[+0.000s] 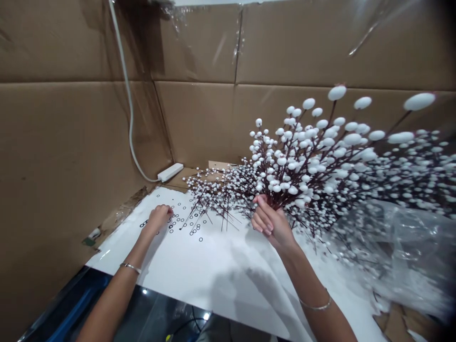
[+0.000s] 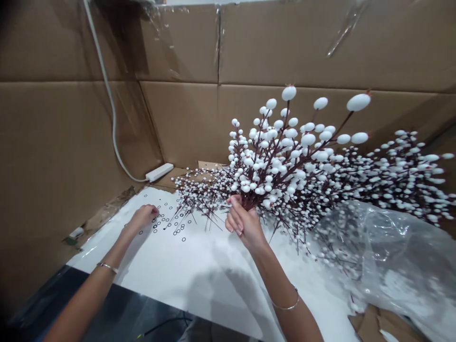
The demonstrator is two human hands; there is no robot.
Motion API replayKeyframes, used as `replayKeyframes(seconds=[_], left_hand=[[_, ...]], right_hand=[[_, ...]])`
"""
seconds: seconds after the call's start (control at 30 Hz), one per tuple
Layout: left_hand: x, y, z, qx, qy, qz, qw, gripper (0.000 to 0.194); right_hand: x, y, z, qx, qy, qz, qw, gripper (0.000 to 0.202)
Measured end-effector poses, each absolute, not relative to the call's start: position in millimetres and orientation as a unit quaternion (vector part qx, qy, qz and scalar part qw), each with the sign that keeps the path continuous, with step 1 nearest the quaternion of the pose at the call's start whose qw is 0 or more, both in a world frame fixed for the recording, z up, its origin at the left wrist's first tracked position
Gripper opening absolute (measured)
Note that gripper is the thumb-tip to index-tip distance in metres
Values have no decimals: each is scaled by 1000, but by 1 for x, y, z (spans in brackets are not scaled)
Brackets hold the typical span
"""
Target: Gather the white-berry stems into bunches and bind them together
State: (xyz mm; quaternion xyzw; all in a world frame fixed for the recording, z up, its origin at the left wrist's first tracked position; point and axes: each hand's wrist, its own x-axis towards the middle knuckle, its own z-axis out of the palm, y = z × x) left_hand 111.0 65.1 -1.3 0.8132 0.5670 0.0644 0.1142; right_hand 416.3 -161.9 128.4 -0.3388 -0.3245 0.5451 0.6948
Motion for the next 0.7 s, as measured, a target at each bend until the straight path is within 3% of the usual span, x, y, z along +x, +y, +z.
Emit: replayKeyframes(seconds=[0.2, 0.33, 0.43, 0.53, 0.6, 0.7], left_hand=[[127, 68, -1, 827, 540, 77, 137, 10], [136, 64, 7, 829, 514, 135, 176, 15], [144, 48, 23, 824, 490, 192, 211, 15], [171, 12, 44, 815, 437, 260, 278, 28], [199, -20, 59, 769, 364, 362, 381, 27], [244, -62, 82, 762, 313, 440, 358, 19]], right_hand=[[416, -161, 126, -337, -324, 550, 692, 15], [412, -159, 121, -336, -327, 552, 690, 18], [407, -154, 115, -339, -333, 547, 689, 21], [401, -148, 107, -343, -338, 552, 681, 24], [395, -146, 101, -354, -344, 552, 671, 27], [387, -144, 95, -382, -360, 538, 659, 29]])
